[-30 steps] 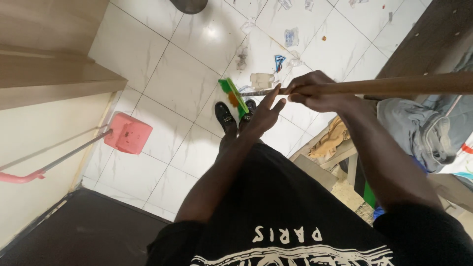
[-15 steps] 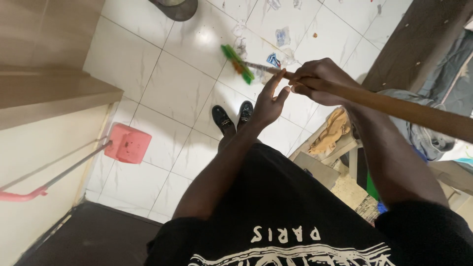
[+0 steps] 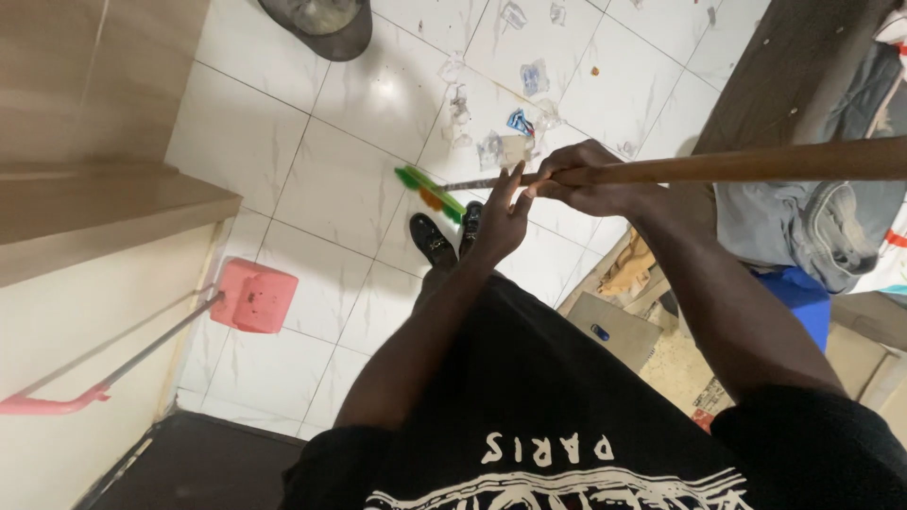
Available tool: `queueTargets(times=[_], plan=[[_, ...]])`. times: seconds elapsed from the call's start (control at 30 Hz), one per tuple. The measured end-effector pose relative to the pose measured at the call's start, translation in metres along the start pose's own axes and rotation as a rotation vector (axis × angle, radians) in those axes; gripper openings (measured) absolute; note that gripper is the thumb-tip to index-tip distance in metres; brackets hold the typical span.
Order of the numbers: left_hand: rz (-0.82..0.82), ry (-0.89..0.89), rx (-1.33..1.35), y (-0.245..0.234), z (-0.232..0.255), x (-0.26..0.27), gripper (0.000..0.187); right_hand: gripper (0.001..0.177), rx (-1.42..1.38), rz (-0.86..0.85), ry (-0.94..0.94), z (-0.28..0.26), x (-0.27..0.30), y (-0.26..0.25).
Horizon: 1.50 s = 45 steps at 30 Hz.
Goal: The person sweeps debris from a tiled floor with a broom, gathers the trash into a pink dustpan, and empties the contents into a black waste bin.
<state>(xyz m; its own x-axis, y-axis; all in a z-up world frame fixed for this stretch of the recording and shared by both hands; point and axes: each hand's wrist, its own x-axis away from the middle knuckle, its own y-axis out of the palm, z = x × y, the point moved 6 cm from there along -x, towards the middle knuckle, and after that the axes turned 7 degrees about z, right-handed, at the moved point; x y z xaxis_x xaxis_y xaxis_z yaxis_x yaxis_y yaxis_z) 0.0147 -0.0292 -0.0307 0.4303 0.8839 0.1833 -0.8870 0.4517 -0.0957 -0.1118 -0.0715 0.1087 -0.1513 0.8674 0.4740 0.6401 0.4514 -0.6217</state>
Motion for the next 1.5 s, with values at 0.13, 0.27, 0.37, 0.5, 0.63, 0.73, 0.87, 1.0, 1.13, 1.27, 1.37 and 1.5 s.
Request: queueTargets(times=[0.13, 0.27, 0.37, 0.5, 0.63, 0.73, 0.87, 1.0, 1.13, 1.27, 1.37, 1.5], plan=[[-0.069, -0.056, 0.034, -0.003, 0.019, -0.015, 0.058, 0.033, 0.130, 0.094, -0.142, -0.004, 0.000, -0.010], [-0.070, 0.004, 0.071, -0.009, 0.044, -0.026, 0.058, 0.028, 0.151, 0.136, -0.093, -0.005, -0.009, -0.016], [-0.015, 0.054, 0.044, -0.018, 0.045, -0.038, 0.062, 0.027, 0.195, 0.160, -0.087, -0.018, -0.020, -0.016], [0.135, 0.040, -0.135, -0.034, 0.017, -0.050, 0.057, 0.022, 0.253, 0.154, -0.169, -0.058, -0.043, 0.010], [0.213, -0.063, 0.645, -0.072, -0.001, -0.067, 0.032, 0.022, -0.140, 0.245, -0.306, -0.084, -0.047, 0.012], [0.205, -0.139, -0.115, -0.115, 0.024, -0.064, 0.020, 0.025, -0.286, 0.422, -0.138, -0.070, -0.059, 0.014], [0.222, 0.143, -0.102, -0.141, 0.102, -0.058, 0.020, 0.039, -0.393, 0.703, -0.048, -0.037, -0.052, 0.011], [-0.007, 0.118, -0.113, -0.148, 0.175, -0.058, 0.028, 0.051, -0.334, 0.562, -0.032, -0.019, -0.051, 0.029], [-0.256, 0.134, 0.022, -0.124, 0.215, -0.079, 0.029, 0.039, -0.144, 0.687, 0.066, 0.012, -0.057, 0.041], [-0.287, 0.010, 0.104, -0.099, 0.205, -0.116, 0.027, 0.022, 0.000, 0.627, 0.372, 0.086, -0.071, 0.063], [-0.303, -0.049, 0.051, -0.078, 0.194, -0.147, 0.029, 0.025, -0.017, 0.677, 0.545, 0.146, -0.073, 0.083], [-0.412, -0.116, -0.158, -0.044, 0.185, -0.176, 0.034, 0.033, -0.113, 0.589, 0.844, 0.223, -0.056, 0.124]])
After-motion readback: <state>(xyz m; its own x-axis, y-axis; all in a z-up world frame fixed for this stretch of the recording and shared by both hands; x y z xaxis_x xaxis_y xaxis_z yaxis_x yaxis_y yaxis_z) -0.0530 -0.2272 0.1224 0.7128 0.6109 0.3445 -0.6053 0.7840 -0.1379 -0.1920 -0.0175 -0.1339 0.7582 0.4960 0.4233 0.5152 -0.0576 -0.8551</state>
